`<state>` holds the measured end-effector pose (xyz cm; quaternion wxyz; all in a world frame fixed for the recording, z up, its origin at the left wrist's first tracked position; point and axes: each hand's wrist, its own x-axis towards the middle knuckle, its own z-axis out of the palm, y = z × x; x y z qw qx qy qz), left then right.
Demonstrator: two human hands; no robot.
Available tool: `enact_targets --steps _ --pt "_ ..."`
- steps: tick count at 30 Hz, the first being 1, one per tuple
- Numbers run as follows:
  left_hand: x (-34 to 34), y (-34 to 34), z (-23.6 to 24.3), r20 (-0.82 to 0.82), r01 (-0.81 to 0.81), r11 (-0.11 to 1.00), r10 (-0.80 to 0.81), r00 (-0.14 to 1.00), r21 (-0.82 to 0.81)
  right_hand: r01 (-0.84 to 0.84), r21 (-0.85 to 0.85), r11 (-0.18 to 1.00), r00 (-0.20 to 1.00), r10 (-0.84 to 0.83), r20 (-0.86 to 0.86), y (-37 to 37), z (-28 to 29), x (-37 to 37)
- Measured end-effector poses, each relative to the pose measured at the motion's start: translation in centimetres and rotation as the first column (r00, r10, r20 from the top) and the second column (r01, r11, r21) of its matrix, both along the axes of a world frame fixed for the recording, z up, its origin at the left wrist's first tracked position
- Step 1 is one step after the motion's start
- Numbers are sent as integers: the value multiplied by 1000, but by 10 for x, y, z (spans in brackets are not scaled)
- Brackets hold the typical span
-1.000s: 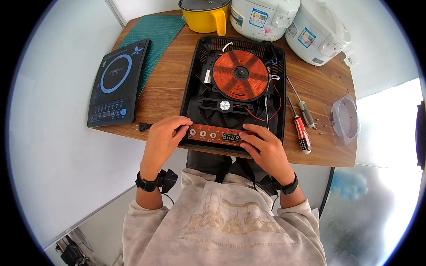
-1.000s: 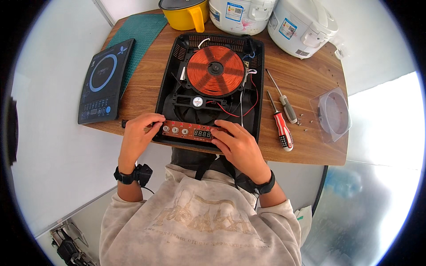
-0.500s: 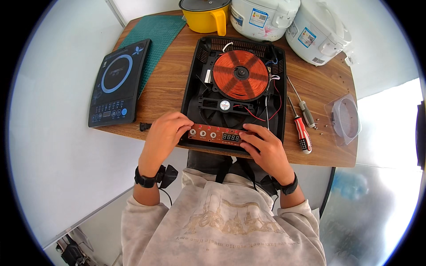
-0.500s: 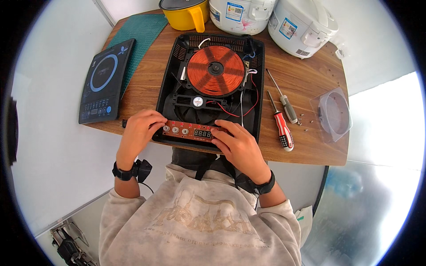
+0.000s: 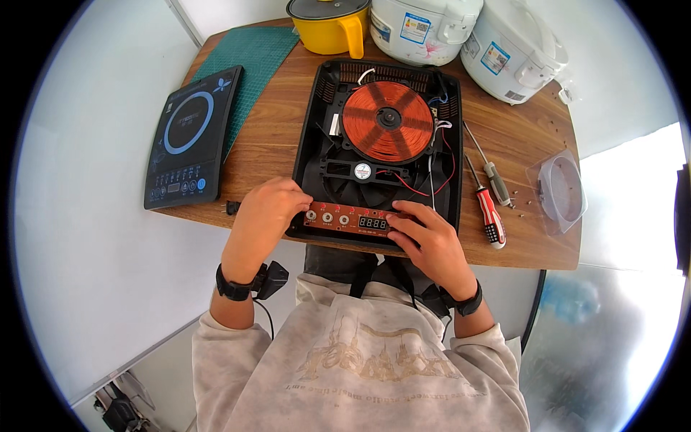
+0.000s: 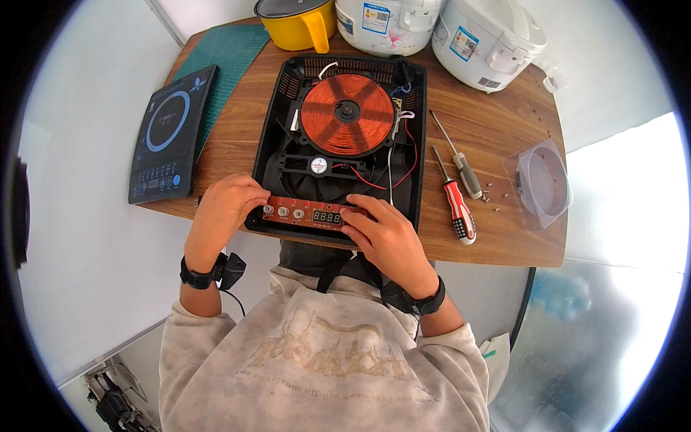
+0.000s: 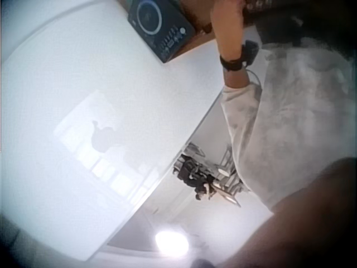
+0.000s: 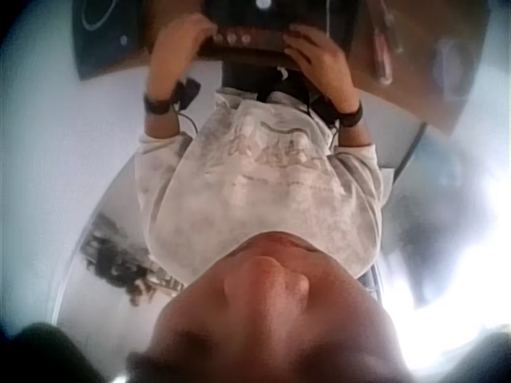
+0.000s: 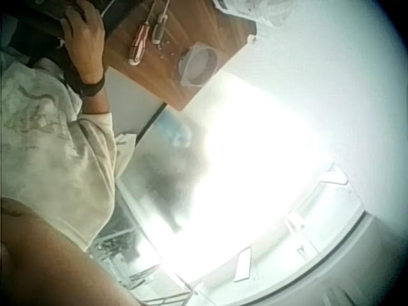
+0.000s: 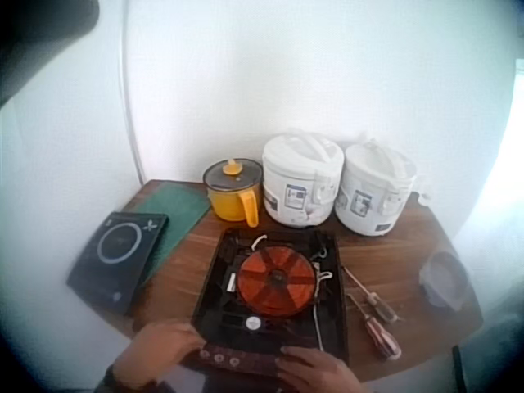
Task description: The person works on the internal components of a disassembled electric stove. They adjust wires and circuit boards, then use a screwdriver to tighten screws on the control panel. The task involves handling the stove's internal parts and tools on a wooden table.
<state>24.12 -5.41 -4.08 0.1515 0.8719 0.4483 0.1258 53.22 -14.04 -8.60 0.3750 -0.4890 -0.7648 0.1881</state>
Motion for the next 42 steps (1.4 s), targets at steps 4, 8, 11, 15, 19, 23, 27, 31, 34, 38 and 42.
enact_targets --steps 4,8,11,15,19,23,27,31,34,38,42 --pt "2 -2 -2 4 7 1000 -7 1000 24 -2 7 1000 1000 2 4 0 1 4" --pt "4 -5 -3 32 21 999 -23 999 46 0 -2 1000 1000 0 0 -2 0 7" --pt "6 -8 -6 53 15 999 -17 998 39 0 -3 1000 1000 0 -2 -3 0 10" --pt "10 -9 -5 88 17 1000 -15 996 -13 -3 4 1000 1000 3 2 -3 -1 14" --pt "14 -9 -5 100 -5 999 9 995 -44 -3 2 1000 1000 3 0 -4 0 18" --pt "16 -7 -8 108 -12 998 18 994 -54 0 0 1000 1000 0 5 -5 0 20" --pt "20 -8 -7 119 -27 997 35 992 -67 2 1 1000 1000 -2 3 -4 1 23" --pt "25 -11 -5 116 -106 988 119 986 -112 2 3 1000 1000 -2 1 -4 -1 24" --pt "24 -15 -12 160 -112 991 122 980 -71 2 1 1000 1000 -2 0 -5 -1 25" --pt "24 -18 -13 184 -109 992 118 976 -59 4 6 1000 1000 -4 -9 -6 2 25" --pt "27 -25 -11 195 -121 992 126 973 -36 5 -2 1000 1000 -5 -7 -9 3 26"
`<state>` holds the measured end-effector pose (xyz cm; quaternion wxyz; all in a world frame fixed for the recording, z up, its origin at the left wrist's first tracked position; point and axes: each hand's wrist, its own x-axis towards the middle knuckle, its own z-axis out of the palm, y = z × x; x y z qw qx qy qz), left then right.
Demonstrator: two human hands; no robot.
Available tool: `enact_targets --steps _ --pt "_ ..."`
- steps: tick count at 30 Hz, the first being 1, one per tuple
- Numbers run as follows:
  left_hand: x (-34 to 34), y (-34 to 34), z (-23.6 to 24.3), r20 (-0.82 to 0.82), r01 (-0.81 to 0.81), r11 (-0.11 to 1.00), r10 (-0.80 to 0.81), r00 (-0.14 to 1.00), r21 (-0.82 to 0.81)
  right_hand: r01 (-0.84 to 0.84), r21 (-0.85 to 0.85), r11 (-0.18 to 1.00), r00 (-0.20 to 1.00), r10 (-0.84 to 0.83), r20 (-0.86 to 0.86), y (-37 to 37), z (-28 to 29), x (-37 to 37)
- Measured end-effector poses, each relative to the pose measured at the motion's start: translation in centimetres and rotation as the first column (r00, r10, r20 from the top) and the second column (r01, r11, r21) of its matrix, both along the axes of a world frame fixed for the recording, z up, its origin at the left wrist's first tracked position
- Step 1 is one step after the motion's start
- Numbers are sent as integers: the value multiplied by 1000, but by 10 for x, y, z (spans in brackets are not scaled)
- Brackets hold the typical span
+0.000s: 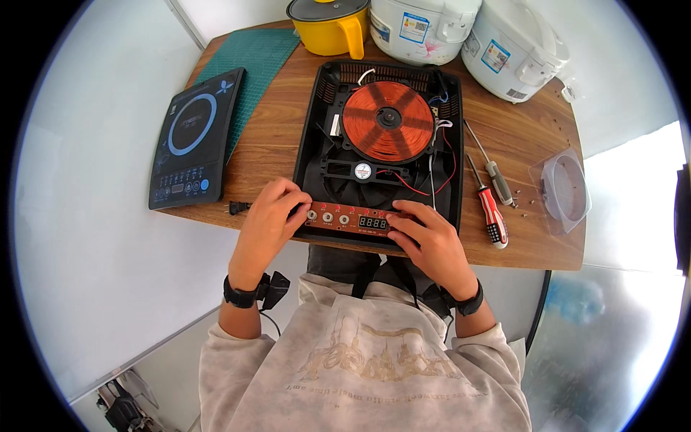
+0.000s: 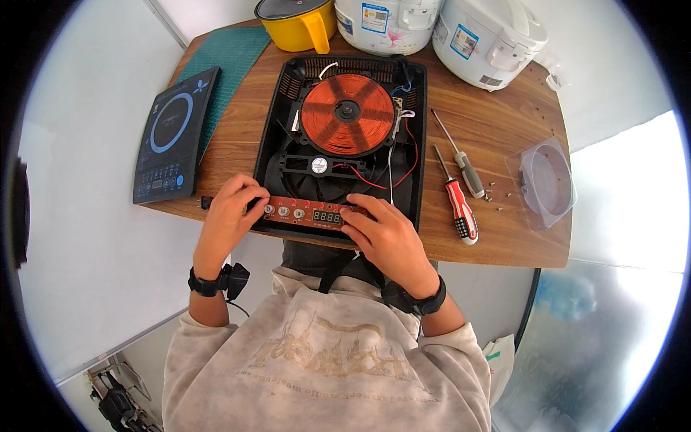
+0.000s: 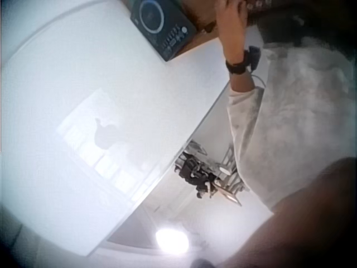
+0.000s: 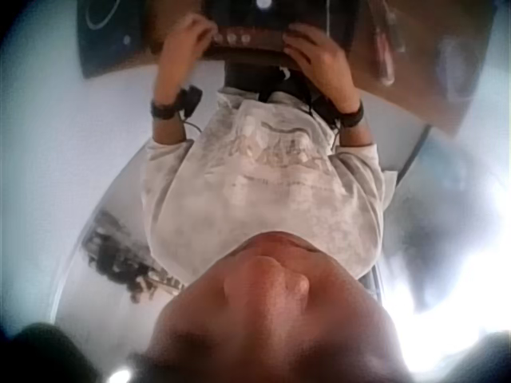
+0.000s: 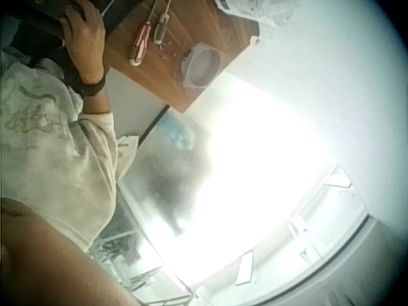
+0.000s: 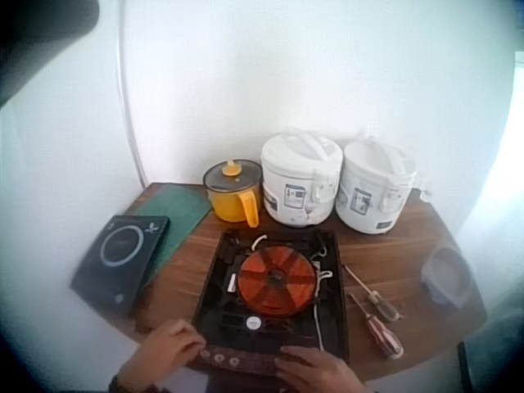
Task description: The person works on the internal components of a disassembled electric stove. They adjust wires and circuit boards, then use a screwdriver to tighten screws on the control panel. The task involves handling the stove's internal parts and tools on a wooden table.
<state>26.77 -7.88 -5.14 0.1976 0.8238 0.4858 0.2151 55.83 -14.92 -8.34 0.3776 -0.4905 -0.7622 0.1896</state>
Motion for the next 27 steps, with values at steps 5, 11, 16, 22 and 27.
enact_targets --steps 5,11,16,22,27 --pt "6 -6 0 1 -7 998 7 1000 58 3 -4 1000 1000 -3 5 -4 5 6" --pt "29 -14 7 32 -22 997 20 999 72 30 13 999 999 -30 20 -14 13 28" --pt "51 -31 19 -36 -84 995 86 996 58 -7 64 998 999 4 44 -20 16 52" --pt "88 -61 23 -80 -113 987 122 989 113 68 156 985 997 -75 37 -41 41 93" --pt "105 -89 28 -118 -131 972 156 981 195 338 192 921 930 -359 85 -77 61 154"
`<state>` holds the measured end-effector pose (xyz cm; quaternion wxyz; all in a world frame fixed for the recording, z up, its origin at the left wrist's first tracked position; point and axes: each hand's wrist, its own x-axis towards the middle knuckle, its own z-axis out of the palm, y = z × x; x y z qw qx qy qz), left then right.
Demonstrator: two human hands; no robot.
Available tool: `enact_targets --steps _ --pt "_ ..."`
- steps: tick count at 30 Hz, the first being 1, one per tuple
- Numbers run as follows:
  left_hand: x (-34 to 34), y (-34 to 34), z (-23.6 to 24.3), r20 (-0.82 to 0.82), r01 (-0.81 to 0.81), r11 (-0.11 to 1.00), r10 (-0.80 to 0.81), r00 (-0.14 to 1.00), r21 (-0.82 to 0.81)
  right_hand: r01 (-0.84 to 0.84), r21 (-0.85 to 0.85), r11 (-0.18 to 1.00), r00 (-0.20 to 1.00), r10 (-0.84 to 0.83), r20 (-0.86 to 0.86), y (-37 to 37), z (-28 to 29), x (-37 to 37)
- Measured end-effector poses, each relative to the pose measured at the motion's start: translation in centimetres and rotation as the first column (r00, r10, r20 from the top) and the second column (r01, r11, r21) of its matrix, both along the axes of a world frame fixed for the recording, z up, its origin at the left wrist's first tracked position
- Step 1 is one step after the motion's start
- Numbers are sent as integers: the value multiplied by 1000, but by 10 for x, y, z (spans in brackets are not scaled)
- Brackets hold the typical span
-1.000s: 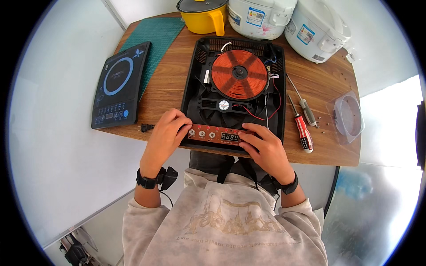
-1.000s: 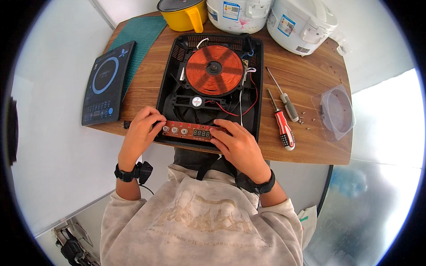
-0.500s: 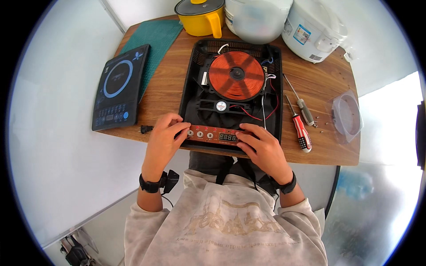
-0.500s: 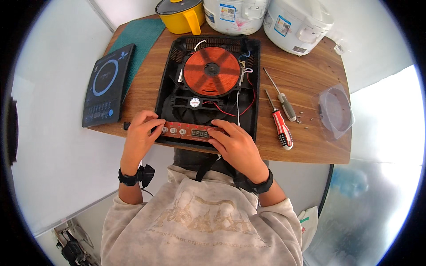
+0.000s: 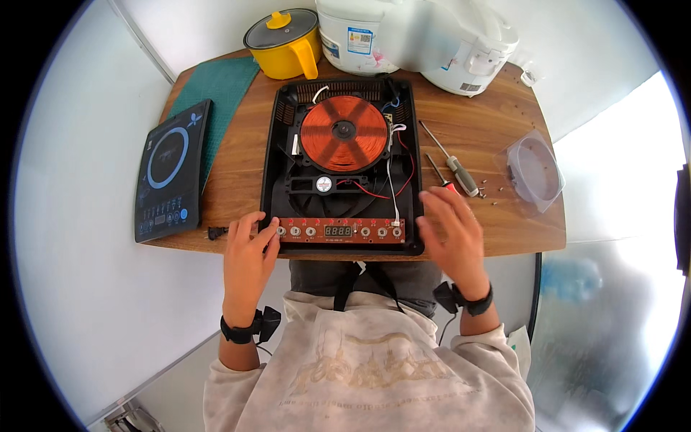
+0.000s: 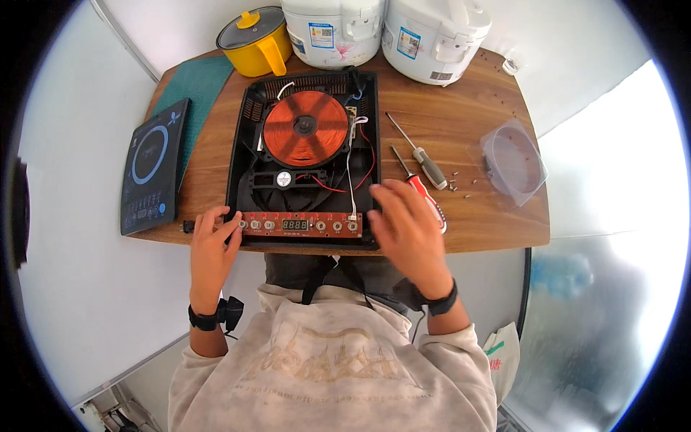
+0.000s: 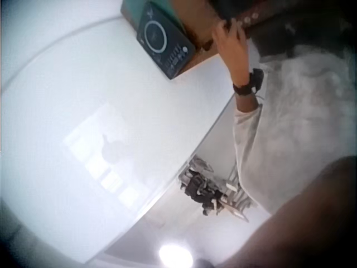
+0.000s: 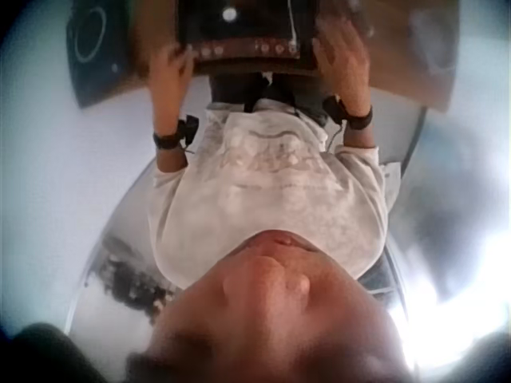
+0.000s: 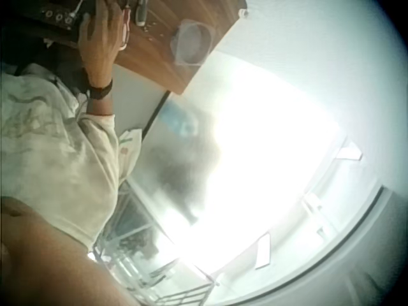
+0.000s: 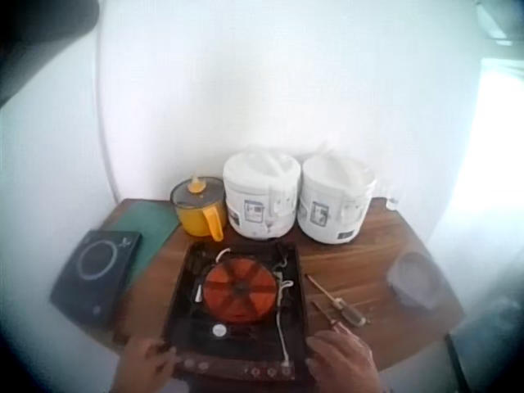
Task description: The person works on the internal components of a disassembled electric stove. They adjust wires and circuit boards, then use a screwdriver to tighten screws on the control panel. The task involves handling the stove's internal parts and tools on a wooden table.
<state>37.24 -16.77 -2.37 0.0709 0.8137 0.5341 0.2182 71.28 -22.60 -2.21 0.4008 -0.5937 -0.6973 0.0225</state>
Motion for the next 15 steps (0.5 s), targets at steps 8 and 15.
enact_targets --steps 8,15 --pt "0 -32 30 100 -103 994 105 989 -27 292 -211 933 945 -248 211 -18 32 77" --pt "-30 -45 43 212 -160 981 180 961 -106 320 -291 901 899 -192 394 -3 49 54"
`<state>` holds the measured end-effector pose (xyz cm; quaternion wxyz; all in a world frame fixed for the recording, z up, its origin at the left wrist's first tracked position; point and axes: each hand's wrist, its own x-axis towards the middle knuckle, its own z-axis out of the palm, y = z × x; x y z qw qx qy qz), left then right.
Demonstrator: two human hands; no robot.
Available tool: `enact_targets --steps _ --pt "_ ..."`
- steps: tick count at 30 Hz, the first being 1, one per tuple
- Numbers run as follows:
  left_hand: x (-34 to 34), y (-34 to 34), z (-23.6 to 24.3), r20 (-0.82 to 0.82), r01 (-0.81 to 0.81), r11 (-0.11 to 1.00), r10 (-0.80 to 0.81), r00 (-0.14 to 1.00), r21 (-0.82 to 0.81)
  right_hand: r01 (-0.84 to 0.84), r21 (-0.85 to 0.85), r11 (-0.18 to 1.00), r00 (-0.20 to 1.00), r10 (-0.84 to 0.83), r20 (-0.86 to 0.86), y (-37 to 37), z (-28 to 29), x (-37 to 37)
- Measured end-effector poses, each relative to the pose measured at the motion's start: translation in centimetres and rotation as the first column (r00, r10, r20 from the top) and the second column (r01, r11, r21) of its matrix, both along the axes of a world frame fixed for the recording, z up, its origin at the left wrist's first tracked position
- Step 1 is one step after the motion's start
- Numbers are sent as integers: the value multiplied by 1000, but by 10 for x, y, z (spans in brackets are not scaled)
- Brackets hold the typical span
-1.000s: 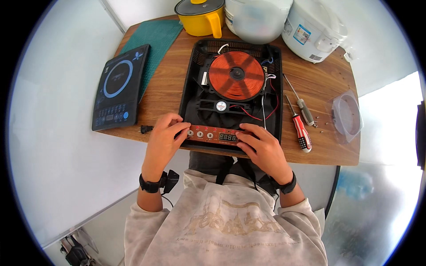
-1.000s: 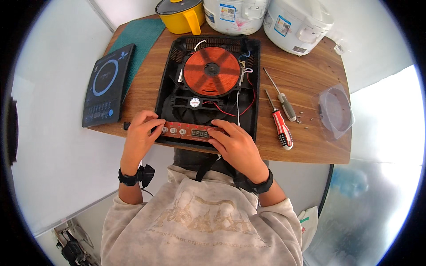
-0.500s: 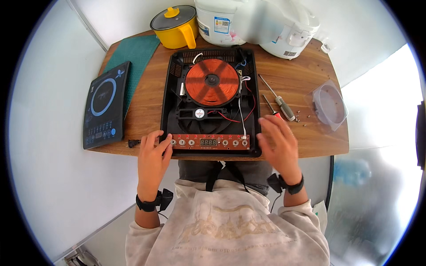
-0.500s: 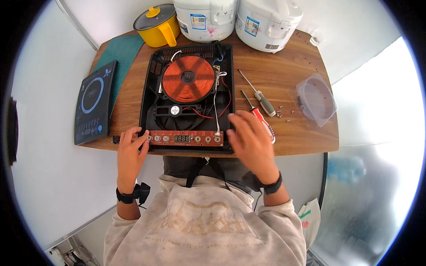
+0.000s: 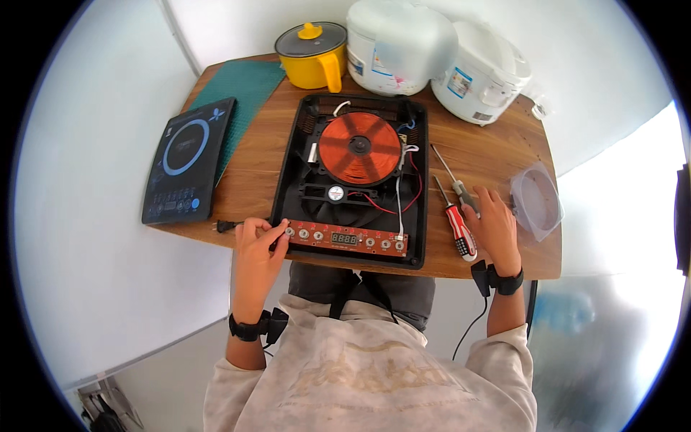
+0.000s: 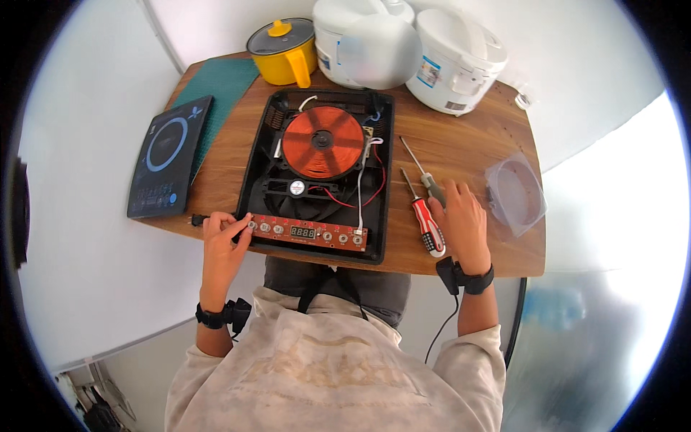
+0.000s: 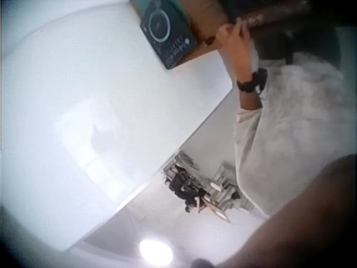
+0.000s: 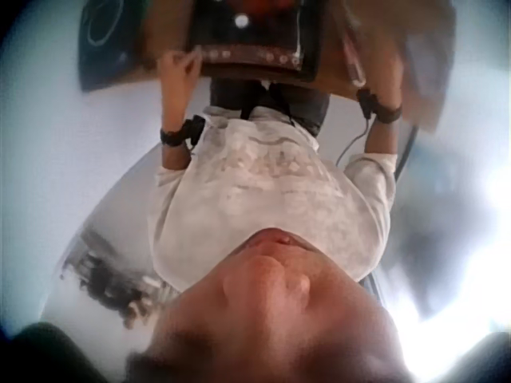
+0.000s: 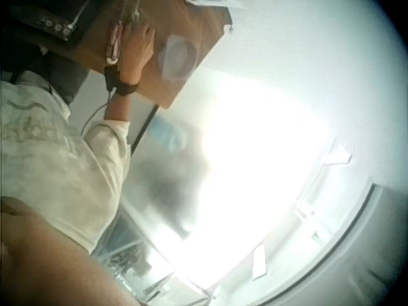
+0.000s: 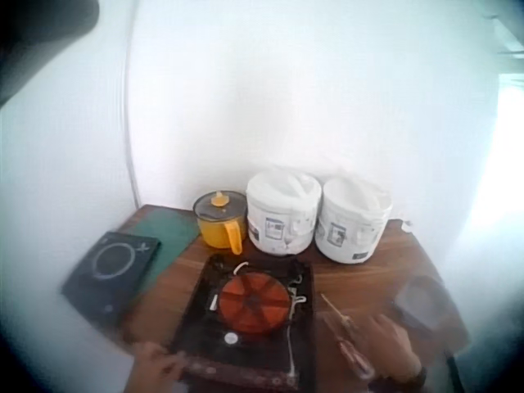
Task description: The person works on the internal components of a disassembled electric stove. They adjust wires and circuit boards, then use a screwdriver to tighten screws on the control panel. The task involves handling the stove's internal parts and tools on a wooden table.
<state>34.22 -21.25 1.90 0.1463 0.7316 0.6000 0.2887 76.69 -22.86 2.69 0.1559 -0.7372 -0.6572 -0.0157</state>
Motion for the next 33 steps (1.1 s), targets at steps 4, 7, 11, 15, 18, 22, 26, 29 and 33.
enact_targets --steps 4,7,11,15,18,22,26,29,33 --pt "-68 -8 -21 61 -38 999 37 997 13 -34 -159 987 997 45 70 13 -14 -59" --pt "-117 -7 -16 176 -69 993 84 981 -91 -17 -218 976 996 36 84 13 -10 -104" --pt "-170 -15 -20 248 -109 985 139 959 -133 86 -211 974 995 -73 68 10 -2 -166" --pt "-225 -26 -34 220 -144 989 150 964 -45 73 -8 997 997 -73 -24 2 11 -212" --pt "-263 -40 -46 174 -150 988 140 975 43 18 114 993 997 -9 -78 -6 40 -265" --pt "-315 -68 -61 237 -147 984 119 964 101 -99 311 945 868 235 -438 -25 79 -354" --pt "-363 -96 -60 199 -73 993 54 979 91 -244 237 940 779 336 -530 -57 114 -464" --pt "-391 -104 -73 177 -48 987 21 984 152 -308 244 920 689 392 -610 -61 119 -551" --pt "-421 -90 -89 271 67 996 -81 959 60 -404 254 879 628 468 -622 -35 104 -617"
